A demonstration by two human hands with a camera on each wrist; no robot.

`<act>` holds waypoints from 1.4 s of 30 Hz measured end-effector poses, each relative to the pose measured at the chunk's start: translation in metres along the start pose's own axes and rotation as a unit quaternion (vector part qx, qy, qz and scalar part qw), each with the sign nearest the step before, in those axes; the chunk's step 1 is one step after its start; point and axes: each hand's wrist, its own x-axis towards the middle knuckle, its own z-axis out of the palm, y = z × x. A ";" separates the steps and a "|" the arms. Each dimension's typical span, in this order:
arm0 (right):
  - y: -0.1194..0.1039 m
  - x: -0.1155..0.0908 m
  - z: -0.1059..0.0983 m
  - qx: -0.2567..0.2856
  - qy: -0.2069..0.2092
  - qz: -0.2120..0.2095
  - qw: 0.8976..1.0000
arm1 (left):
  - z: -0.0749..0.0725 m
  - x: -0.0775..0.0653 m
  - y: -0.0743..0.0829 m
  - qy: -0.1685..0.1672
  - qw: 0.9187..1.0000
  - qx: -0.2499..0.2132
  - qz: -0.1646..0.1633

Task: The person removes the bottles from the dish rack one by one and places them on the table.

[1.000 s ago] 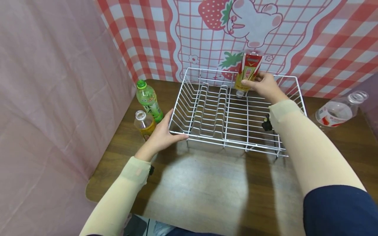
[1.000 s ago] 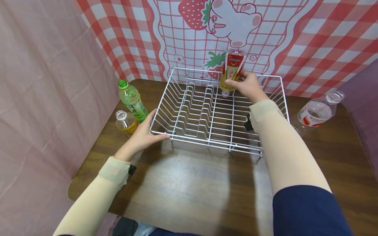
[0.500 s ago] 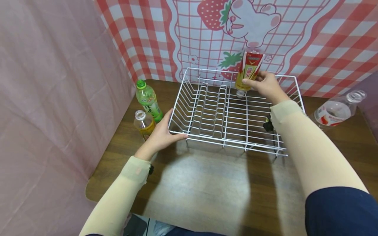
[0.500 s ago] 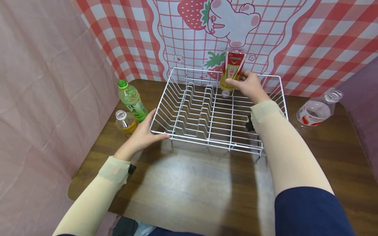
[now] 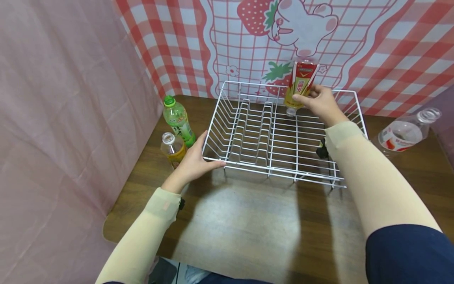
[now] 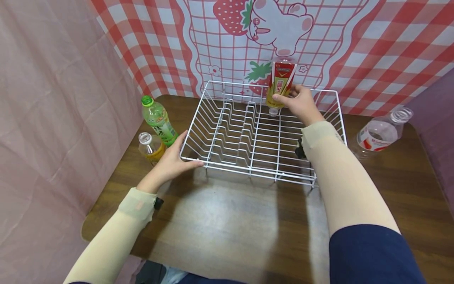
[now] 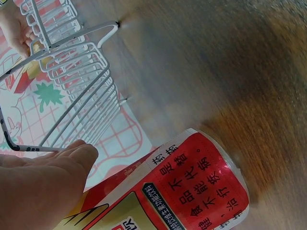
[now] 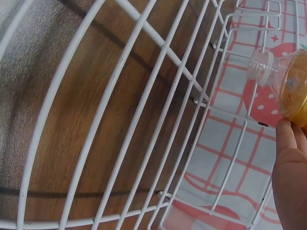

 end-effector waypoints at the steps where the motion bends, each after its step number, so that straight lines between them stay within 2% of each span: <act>1: 0.000 0.000 0.000 0.002 0.000 0.000 1.000 | 0.000 0.000 0.000 -0.001 1.000 0.000 0.000; 21: -0.015 -0.006 -0.006 -0.007 -0.015 -0.003 1.000 | -0.001 0.001 0.002 -0.002 1.000 -0.001 0.002; 31: -0.021 -0.014 -0.010 -0.022 -0.021 -0.017 0.999 | 0.000 0.000 0.001 -0.002 1.000 0.002 -0.003; 42: -0.028 -0.023 -0.012 -0.013 -0.022 -0.030 0.999 | 0.000 0.000 0.001 0.000 1.000 0.011 -0.004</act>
